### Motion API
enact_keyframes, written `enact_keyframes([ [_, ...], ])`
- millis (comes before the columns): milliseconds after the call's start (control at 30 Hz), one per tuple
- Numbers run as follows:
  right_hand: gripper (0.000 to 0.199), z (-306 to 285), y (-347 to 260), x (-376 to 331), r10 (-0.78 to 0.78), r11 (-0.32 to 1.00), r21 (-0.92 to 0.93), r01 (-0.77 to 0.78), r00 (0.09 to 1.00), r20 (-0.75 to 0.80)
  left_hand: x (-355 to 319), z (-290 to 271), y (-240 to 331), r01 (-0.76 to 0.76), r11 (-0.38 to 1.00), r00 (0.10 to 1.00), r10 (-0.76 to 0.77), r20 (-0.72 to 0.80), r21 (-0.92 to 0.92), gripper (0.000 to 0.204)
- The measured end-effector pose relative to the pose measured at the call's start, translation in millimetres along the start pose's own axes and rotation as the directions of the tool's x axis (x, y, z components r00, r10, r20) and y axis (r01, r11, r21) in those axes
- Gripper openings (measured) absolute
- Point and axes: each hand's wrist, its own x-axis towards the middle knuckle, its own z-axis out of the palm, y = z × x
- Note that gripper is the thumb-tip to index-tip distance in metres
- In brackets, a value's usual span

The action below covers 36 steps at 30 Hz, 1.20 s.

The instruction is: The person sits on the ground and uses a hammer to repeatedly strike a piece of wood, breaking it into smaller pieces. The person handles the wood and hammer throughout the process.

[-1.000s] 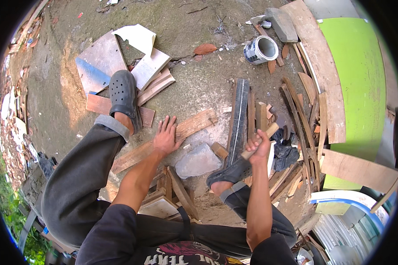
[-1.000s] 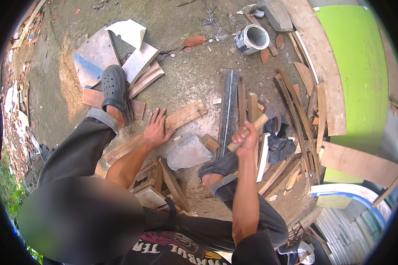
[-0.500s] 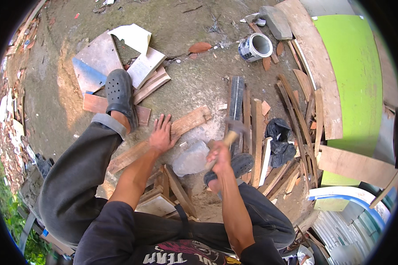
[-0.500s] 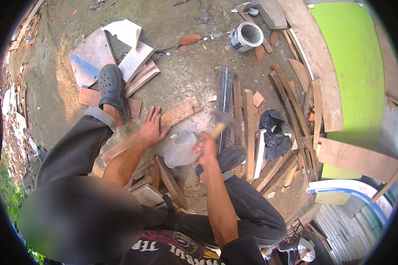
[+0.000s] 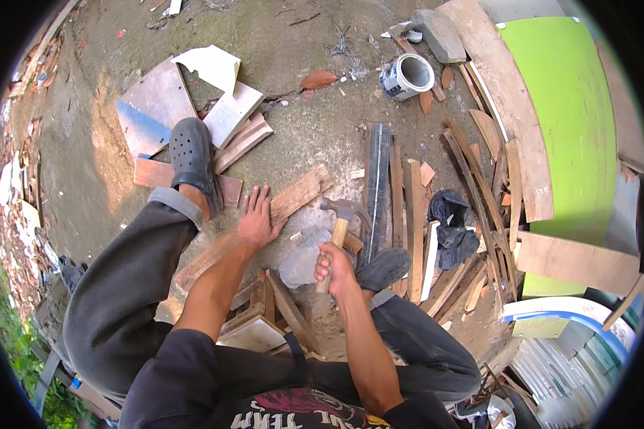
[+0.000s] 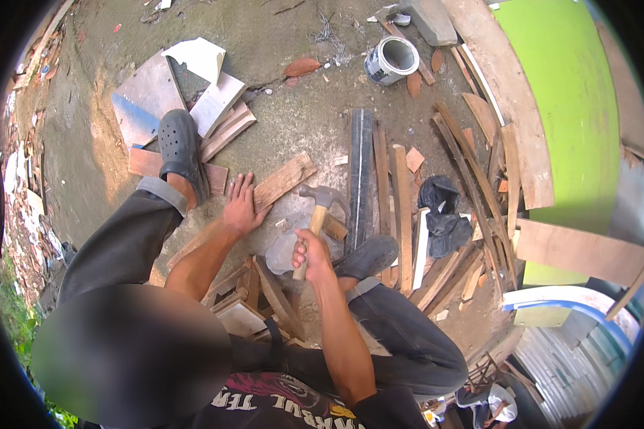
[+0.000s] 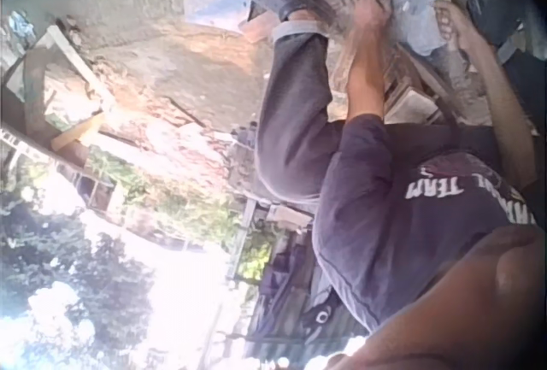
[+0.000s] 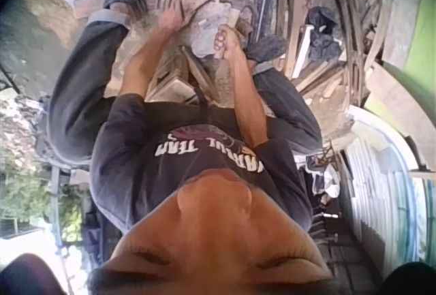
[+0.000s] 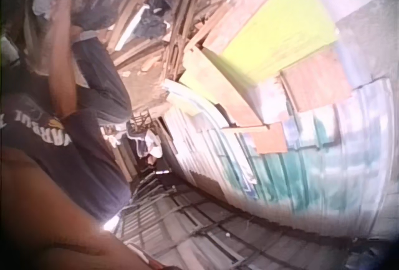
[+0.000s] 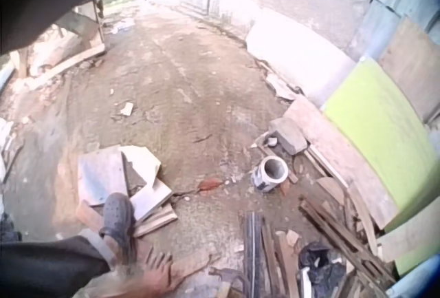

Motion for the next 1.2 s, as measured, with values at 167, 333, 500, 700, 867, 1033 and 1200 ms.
enact_keyframes([
  [167,0.024,4.5,2.1,2.4,-0.295,0.881,0.350,0.318,0.948,-0.120,-3.8,-0.5,2.1,0.013,1.000,1.000,-0.013,0.002,-0.022,0.078],
  [333,0.021,15.5,9.7,16.6,0.052,0.998,0.031,-0.053,0.998,0.043,0.8,2.9,-3.3,-0.051,0.997,0.998,0.048,-0.043,-0.052,0.077],
  [500,0.022,-5.6,12.6,2.6,-0.210,0.933,0.289,0.213,0.977,-0.043,-17.7,6.2,-1.1,0.030,0.999,0.999,-0.030,0.019,-0.015,0.077],
  [700,0.020,14.8,-12.2,15.1,-0.159,0.986,0.014,0.163,0.975,-0.155,2.8,0.3,4.1,-0.020,1.000,1.000,0.020,-0.015,0.004,0.076],
  [867,0.019,23.8,-44.8,-8.3,-0.226,0.973,0.016,0.230,0.964,-0.142,-4.1,2.1,-8.0,0.014,0.999,1.000,-0.014,-0.015,0.029,0.076],
  [1033,0.019,34.9,-31.8,20.8,-0.394,0.910,0.037,0.412,0.891,-0.225,-0.6,5.5,-3.3,0.008,1.000,1.000,-0.008,-0.025,0.010,0.075],
  [1200,0.015,38.1,-9.1,4.4,-0.221,0.965,-0.180,0.190,0.960,-0.173,-4.5,4.8,-6.5,0.023,0.999,0.999,-0.021,-0.035,0.031,0.080],
])
